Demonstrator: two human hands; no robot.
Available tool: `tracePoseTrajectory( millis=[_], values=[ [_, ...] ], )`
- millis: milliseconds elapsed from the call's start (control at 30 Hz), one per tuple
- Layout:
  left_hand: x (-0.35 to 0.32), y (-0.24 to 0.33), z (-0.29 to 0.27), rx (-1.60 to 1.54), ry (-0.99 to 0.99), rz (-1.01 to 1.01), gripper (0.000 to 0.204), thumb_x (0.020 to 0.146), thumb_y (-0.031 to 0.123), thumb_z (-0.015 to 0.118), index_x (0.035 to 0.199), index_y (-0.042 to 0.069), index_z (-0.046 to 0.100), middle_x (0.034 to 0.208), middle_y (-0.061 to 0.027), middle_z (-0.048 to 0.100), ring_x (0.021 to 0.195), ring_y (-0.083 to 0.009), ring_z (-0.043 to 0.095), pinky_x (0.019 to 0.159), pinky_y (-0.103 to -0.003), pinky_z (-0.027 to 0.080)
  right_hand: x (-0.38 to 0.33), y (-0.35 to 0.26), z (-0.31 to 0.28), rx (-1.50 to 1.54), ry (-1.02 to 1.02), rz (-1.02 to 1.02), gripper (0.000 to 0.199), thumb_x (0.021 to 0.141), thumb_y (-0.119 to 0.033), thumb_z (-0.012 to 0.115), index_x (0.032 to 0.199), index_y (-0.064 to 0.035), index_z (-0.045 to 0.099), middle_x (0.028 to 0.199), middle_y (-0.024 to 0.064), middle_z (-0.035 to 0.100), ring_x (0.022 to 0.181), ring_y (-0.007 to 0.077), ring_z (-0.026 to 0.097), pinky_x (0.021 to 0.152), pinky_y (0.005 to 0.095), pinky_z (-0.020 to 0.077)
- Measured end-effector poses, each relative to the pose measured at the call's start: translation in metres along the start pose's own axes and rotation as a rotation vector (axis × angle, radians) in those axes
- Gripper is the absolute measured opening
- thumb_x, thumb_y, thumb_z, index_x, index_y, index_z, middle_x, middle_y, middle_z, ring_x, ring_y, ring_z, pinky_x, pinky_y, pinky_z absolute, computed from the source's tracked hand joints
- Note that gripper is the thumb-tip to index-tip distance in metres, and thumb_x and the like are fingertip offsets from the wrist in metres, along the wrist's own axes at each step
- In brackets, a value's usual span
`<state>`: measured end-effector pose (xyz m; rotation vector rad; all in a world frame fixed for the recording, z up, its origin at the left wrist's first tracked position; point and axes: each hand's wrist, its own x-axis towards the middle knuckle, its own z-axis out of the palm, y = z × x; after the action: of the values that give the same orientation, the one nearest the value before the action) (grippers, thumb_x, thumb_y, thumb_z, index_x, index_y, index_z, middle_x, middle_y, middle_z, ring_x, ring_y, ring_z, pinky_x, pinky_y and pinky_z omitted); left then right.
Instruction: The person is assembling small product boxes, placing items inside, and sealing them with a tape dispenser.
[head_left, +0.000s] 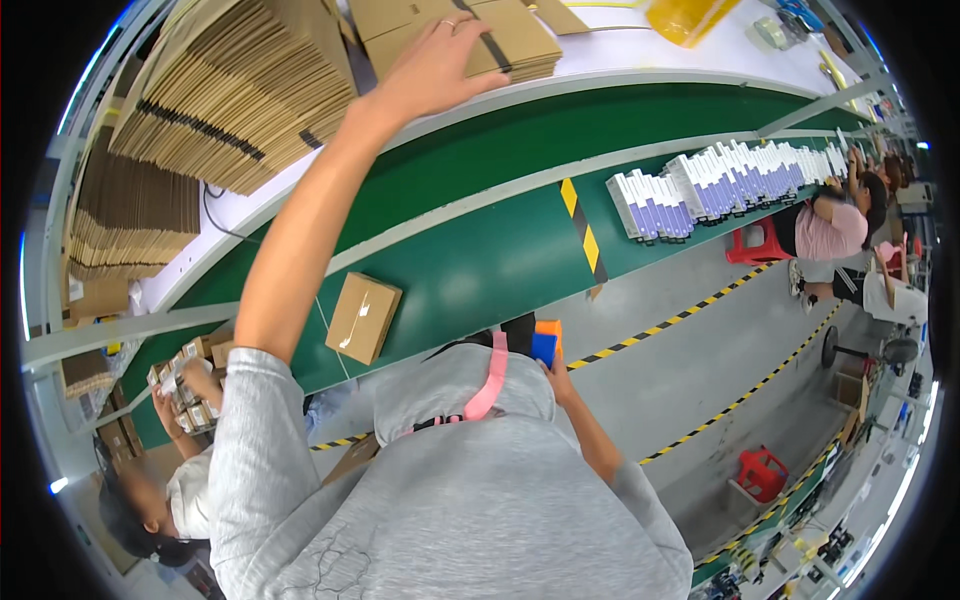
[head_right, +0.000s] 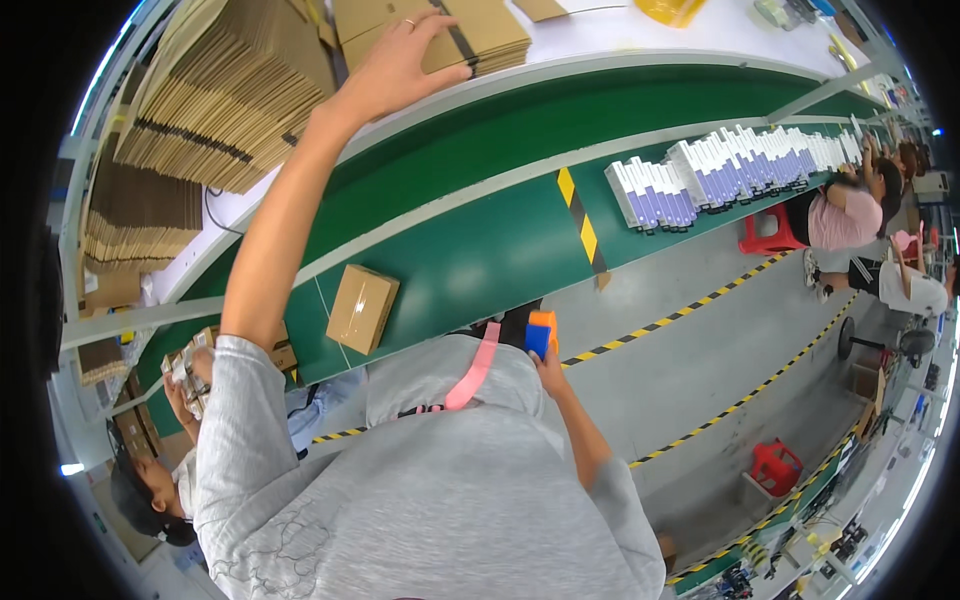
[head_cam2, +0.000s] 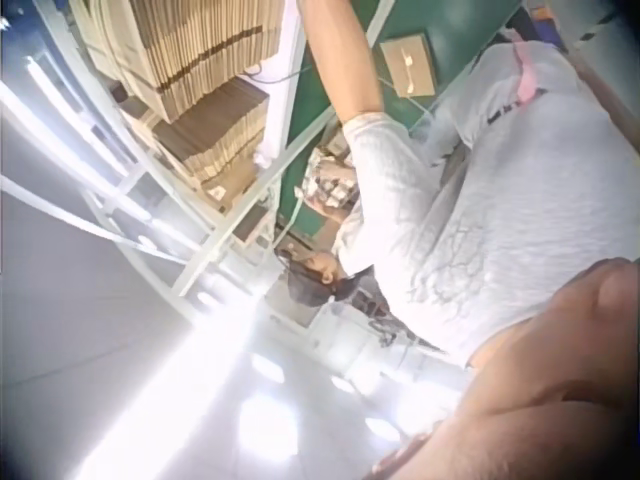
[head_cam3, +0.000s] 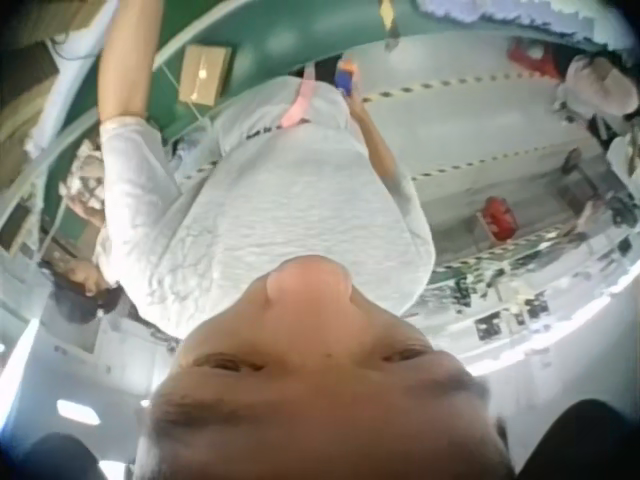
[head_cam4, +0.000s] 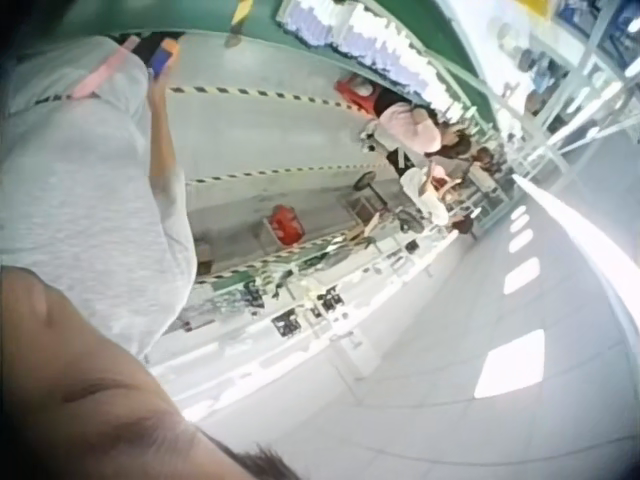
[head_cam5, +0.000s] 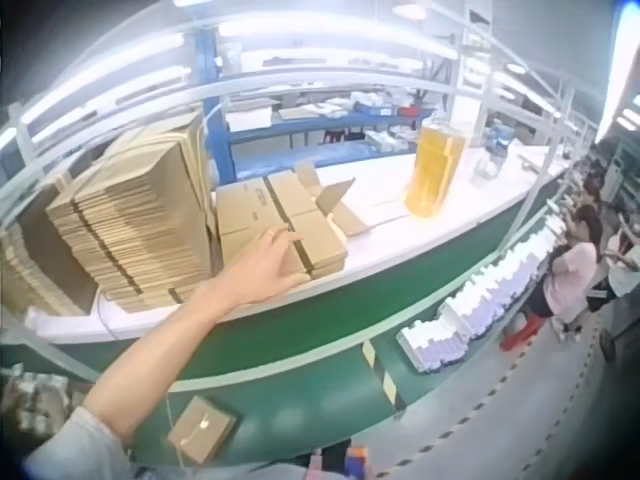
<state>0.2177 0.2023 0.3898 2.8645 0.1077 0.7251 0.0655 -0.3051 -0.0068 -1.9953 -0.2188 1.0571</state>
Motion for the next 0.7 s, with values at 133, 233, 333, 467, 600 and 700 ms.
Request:
tracePoseTrajectory(
  millis=[133, 233, 333, 467, 600, 700],
  values=[
    [0.021, -0.011, 0.002, 0.066, -0.239, -0.003, 0.075, 0.084, 0.051, 0.066, 0.142, 0.008, 0.046, 0.143, -0.0237, 0.045, 0.135, -0.0394, 0.039, 0.114, -0.043, 0.034, -0.038, 0.004, -0.005, 0.371, -0.071, -0.024, 0.054, 0.098, -0.023, 0.060, 0.142, 0.0015, 0.040, 0.122, 0.0135, 0.063, 0.107, 0.0209, 0.058, 0.097, 0.0360, 0.0449],
    [0.031, -0.009, -0.007, -0.023, -0.370, -0.001, 0.080, 0.084, 0.053, 0.065, 0.144, 0.005, 0.043, 0.147, -0.0224, 0.041, 0.138, -0.0374, 0.038, 0.116, -0.042, 0.032, -0.026, -0.005, -0.015, 0.207, -0.088, 0.118, 0.053, 0.097, -0.023, 0.061, 0.140, 0.0018, 0.043, 0.123, 0.0133, 0.062, 0.109, 0.0209, 0.057, 0.097, 0.0356, 0.0449],
    [0.031, -0.005, -0.016, 0.008, -0.357, 0.030, 0.075, 0.088, 0.052, 0.061, 0.141, 0.002, 0.044, 0.141, -0.0250, 0.046, 0.132, -0.0373, 0.045, 0.112, -0.044, 0.037, -0.017, -0.018, -0.019, 0.239, -0.089, 0.094, 0.050, 0.097, -0.024, 0.061, 0.137, 0.0017, 0.046, 0.119, 0.0133, 0.062, 0.107, 0.0207, 0.058, 0.095, 0.0354, 0.0457],
    [0.039, 0.015, -0.019, 0.316, -0.383, 0.088, 0.047, 0.098, 0.031, 0.050, 0.132, 0.000, 0.048, 0.114, -0.0258, 0.062, 0.105, -0.0422, 0.061, 0.092, -0.048, 0.049, -0.001, 0.016, -0.010, 0.170, -0.077, 0.057, 0.048, 0.097, -0.025, 0.061, 0.134, 0.0016, 0.048, 0.116, 0.0133, 0.063, 0.104, 0.0208, 0.058, 0.094, 0.0358, 0.0465],
    [0.026, -0.014, -0.018, 0.372, -0.237, 0.066, 0.034, 0.098, 0.013, 0.044, 0.129, -0.001, 0.047, 0.101, -0.0239, 0.067, 0.089, -0.0433, 0.065, 0.078, -0.047, 0.053, 0.027, 0.036, -0.010, 0.083, 0.048, 0.069, 0.049, 0.095, -0.025, 0.062, 0.133, 0.0029, 0.047, 0.115, 0.0153, 0.062, 0.103, 0.0226, 0.059, 0.092, 0.0367, 0.0470],
    [0.024, 0.030, -0.057, 0.323, 0.030, 0.015, 0.048, 0.096, 0.012, 0.049, 0.140, -0.004, 0.040, 0.098, -0.0273, 0.066, 0.089, -0.0460, 0.062, 0.080, -0.045, 0.052, 0.015, 0.046, -0.013, -0.018, 0.228, 0.054, 0.049, 0.095, -0.024, 0.061, 0.133, 0.0039, 0.047, 0.113, 0.0159, 0.063, 0.102, 0.0245, 0.061, 0.092, 0.0369, 0.0475]
  ],
)
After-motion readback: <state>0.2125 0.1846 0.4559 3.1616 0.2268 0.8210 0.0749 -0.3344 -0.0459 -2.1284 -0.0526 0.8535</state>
